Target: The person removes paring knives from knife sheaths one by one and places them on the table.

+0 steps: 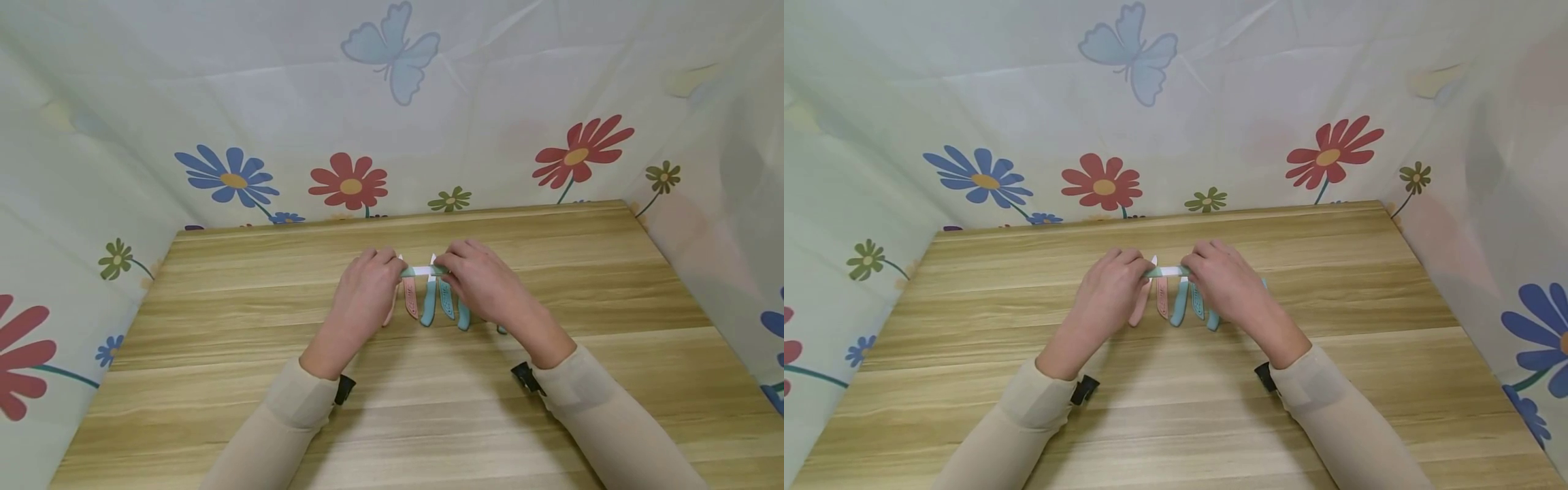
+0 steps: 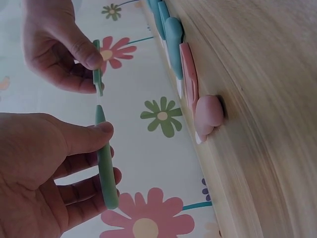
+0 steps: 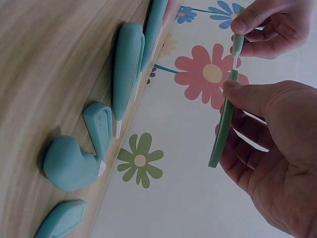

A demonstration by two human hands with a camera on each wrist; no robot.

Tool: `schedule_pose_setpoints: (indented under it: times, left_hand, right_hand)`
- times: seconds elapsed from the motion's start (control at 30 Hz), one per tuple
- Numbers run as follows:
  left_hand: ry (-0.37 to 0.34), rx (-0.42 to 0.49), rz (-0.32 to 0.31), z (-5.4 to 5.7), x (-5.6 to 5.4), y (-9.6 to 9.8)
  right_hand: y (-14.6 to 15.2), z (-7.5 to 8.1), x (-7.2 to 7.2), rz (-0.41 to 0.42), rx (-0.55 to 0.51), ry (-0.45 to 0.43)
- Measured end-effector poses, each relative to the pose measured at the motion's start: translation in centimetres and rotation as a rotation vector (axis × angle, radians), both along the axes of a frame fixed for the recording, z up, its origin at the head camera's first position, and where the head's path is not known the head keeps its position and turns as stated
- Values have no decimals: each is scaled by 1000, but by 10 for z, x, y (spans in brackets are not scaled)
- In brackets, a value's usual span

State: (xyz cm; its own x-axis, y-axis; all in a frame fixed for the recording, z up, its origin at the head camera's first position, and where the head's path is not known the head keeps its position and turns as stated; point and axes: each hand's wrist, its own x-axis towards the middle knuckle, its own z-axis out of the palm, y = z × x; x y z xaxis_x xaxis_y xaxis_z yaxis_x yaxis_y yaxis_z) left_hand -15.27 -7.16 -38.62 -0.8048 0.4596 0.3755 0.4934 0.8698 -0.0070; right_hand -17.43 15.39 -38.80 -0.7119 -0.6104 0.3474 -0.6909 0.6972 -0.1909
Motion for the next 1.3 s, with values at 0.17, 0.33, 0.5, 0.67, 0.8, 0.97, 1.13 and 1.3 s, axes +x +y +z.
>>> schedule_pose_setpoints:
  times: [0.17,0.33,0.5,0.67,0.8,0.97,1.13,1.3]
  left_hand:
    - [-4,0,3,0,0,-1]
    - [3,11,0,1,0,-2]
    - [21,13,-2,1,0,-3]
    - [31,14,-4,0,-1,-4]
    - [33,17,-4,0,-2,-4]
    - [32,12,10,2,-1,-5]
    - [29,10,16,2,-1,-6]
    - [23,12,24,3,-2,-6]
  right_hand:
    - [0,1,0,-3,4,-8]
    - [2,3,0,-10,3,-17]
    - [3,4,-1,-14,-1,-22]
    - [4,4,-2,-8,-4,-23]
    - [5,4,-2,-7,-6,-21]
    - [6,5,-3,-14,-7,-21]
    - [7,6,-3,-25,-7,-19]
    - [8,6,-4,-27,-9,-16]
